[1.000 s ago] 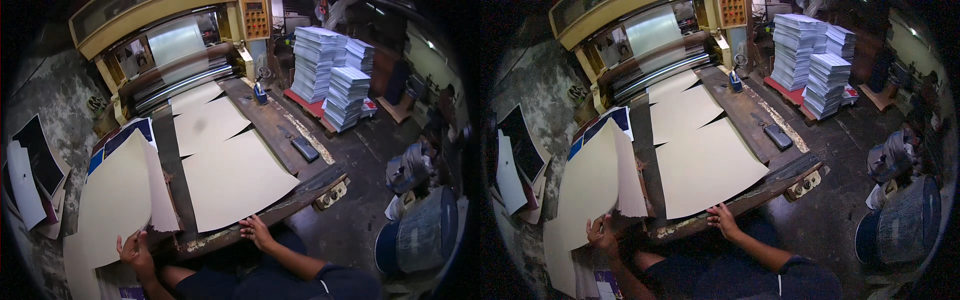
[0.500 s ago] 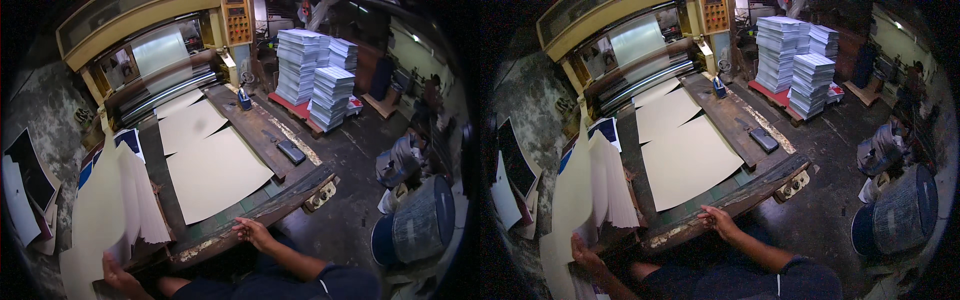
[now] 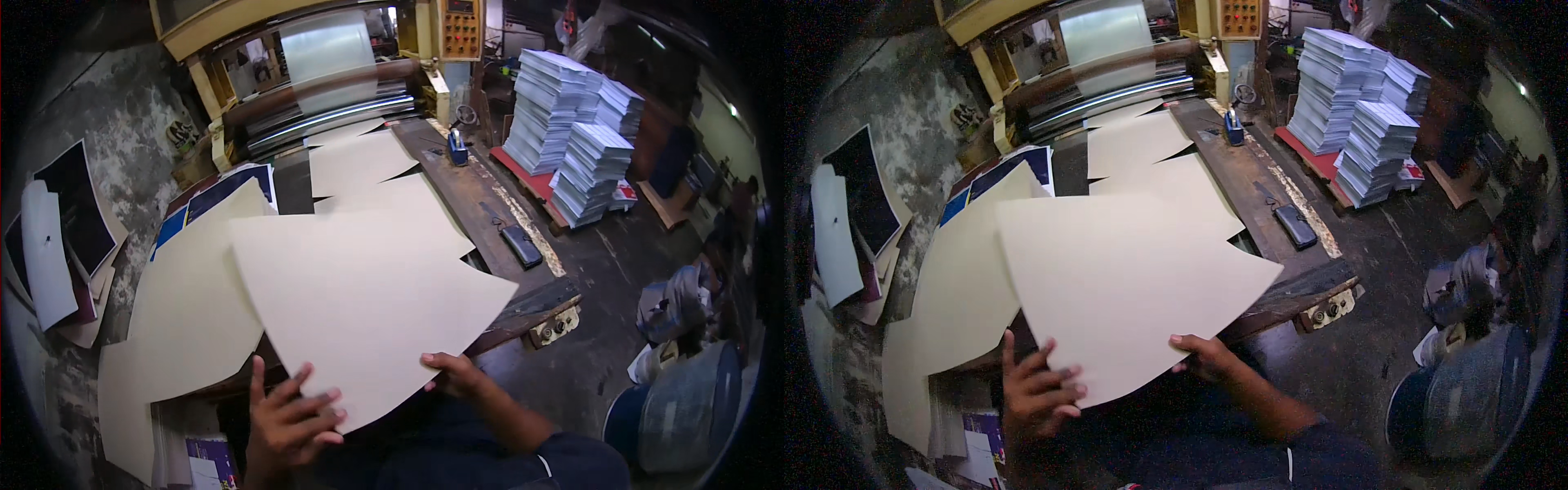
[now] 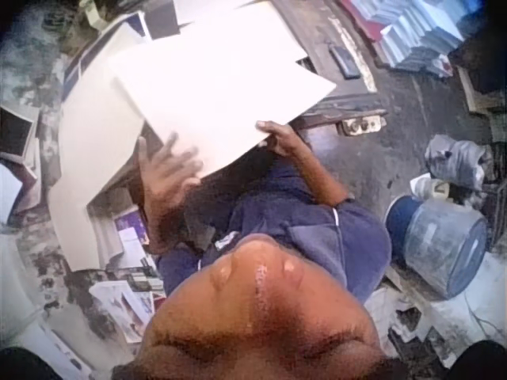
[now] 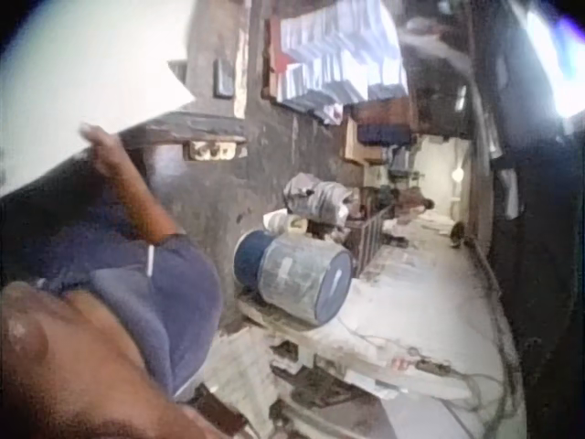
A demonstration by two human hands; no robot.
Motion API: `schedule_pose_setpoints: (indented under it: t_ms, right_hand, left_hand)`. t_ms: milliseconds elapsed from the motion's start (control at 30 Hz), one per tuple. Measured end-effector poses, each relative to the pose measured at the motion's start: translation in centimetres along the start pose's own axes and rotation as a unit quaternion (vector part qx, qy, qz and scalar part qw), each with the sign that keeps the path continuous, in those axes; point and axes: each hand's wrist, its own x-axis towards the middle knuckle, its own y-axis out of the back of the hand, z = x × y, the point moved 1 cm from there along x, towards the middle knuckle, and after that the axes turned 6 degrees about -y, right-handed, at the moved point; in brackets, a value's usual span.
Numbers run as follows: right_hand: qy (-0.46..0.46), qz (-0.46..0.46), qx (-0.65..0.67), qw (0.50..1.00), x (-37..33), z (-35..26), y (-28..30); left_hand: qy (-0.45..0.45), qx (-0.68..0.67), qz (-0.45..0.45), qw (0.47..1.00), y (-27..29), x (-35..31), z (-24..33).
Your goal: The person picks up individual sheets of paper from a large stack on the left and feeds them one by one into the rollers of a large machine, ensuring they are aligned correctly.
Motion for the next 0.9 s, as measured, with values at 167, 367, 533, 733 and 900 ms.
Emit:
schedule_pose_setpoints:
  t_ms: [167,367,533,733,900]
  right_hand:
    - [-0.037,0.038,0.097,0.994,1.1,7.4,3.3]
    - [-0.082,0.005,0.004,0.997,-1.2,13.3,5.4]
    - [-0.117,0.029,0.014,0.993,-2.4,14.1,5.2]
    - [-0.091,0.041,0.037,0.994,1.3,11.7,5.2]
    - [-0.068,0.066,0.093,0.991,4.7,9.1,4.8]
  left_hand:
    - [0.088,0.092,0.177,0.976,1.5,-2.2,-4.4]
    - [0.283,-0.138,0.206,0.927,1.5,-3.3,-7.7]
    - [0.354,-0.197,0.217,0.888,1.3,-3.6,-8.5]
    - [0.376,-0.233,0.214,0.871,1.7,-3.8,-8.8]
    - [0.403,-0.295,0.207,0.841,1.9,-4.0,-9.2]
